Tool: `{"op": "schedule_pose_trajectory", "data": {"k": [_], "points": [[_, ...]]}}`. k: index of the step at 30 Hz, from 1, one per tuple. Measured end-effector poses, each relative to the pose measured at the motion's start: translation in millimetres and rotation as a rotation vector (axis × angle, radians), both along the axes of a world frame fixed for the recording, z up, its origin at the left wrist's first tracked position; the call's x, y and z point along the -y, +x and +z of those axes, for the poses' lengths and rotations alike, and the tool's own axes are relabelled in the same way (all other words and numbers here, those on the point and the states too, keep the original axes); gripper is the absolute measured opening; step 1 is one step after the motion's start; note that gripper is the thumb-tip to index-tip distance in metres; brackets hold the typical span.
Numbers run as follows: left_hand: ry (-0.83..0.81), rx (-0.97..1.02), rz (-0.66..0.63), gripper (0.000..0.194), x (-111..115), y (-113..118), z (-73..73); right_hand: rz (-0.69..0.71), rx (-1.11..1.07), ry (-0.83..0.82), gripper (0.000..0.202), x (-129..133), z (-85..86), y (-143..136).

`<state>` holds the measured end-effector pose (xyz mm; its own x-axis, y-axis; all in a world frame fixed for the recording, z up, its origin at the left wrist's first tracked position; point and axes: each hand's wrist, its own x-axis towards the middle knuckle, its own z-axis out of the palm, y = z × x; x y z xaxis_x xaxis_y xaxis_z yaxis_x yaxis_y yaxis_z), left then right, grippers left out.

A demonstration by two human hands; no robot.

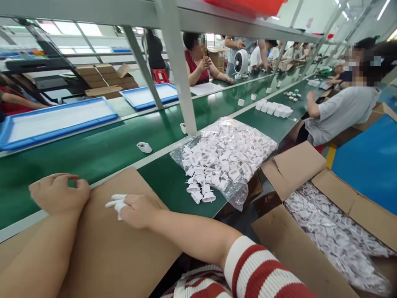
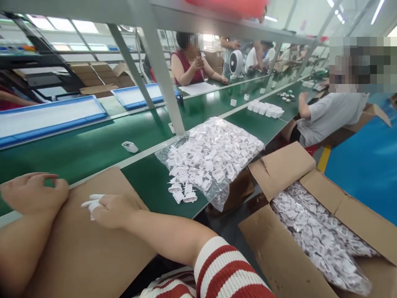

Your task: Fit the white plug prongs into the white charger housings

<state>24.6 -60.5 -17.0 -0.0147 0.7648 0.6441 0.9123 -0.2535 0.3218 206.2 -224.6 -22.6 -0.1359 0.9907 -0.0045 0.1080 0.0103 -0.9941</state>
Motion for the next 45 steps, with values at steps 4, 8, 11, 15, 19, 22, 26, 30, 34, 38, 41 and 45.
{"op": "schedule_pose_trajectory", "data": {"k": [4, 8, 11, 15, 19, 22, 26, 30, 34, 38, 41, 45], "points": [[0.014, 0.046, -0.022, 0.014, -2.9, -11.7, -4.7, 0.043, 0.036, 0.045, 0.030, -1.7, -3.6, -3.0], [0.013, 0.149, -0.027, 0.010, -2.7, -16.2, -3.2, 0.029, 0.095, 0.034, 0.034, -2.8, -7.9, -2.9], [-0.020, 0.247, -0.014, 0.006, -2.8, -18.4, -3.5, 0.025, 0.123, 0.035, 0.037, -2.1, -8.9, -3.7], [-0.069, 0.324, 0.007, 0.005, -4.5, -22.9, -6.4, 0.037, 0.269, 0.123, 0.031, 3.6, -3.8, -4.6], [-0.113, 0.368, 0.024, 0.005, -8.0, -27.8, -8.6, -0.134, 0.730, 0.276, 0.033, 22.7, 15.9, 14.9], [-0.125, 0.381, 0.026, 0.010, -9.6, -29.5, -9.9, -0.369, 1.058, 0.268, 0.031, 42.4, 37.9, 49.1], [-0.142, 0.387, 0.003, 0.015, -10.0, -29.8, -13.1, -0.461, 1.409, -0.064, 0.034, 55.6, 56.8, 92.5], [-0.162, 0.389, -0.045, 0.022, -11.0, -25.5, -17.0, -0.369, 1.447, -0.192, 0.034, 47.4, 60.6, 106.7], [-0.283, 0.382, -0.219, 0.042, -10.3, -10.7, -18.5, -0.335, 1.449, -0.171, 0.027, 37.9, 70.0, 99.5], [-0.437, 0.355, -0.330, 0.064, -5.4, 4.8, -17.0, -0.353, 1.393, -0.028, 0.029, 28.2, 84.2, 79.4], [-0.445, 0.347, -0.304, 0.071, -2.1, 7.6, -15.9, -0.296, 1.204, 0.136, 0.030, 10.1, 83.8, 52.6], [-0.426, 0.343, -0.255, 0.077, -1.6, -0.1, -15.6, -0.181, 0.663, 0.157, 0.024, -19.2, 63.0, 6.9]]}}
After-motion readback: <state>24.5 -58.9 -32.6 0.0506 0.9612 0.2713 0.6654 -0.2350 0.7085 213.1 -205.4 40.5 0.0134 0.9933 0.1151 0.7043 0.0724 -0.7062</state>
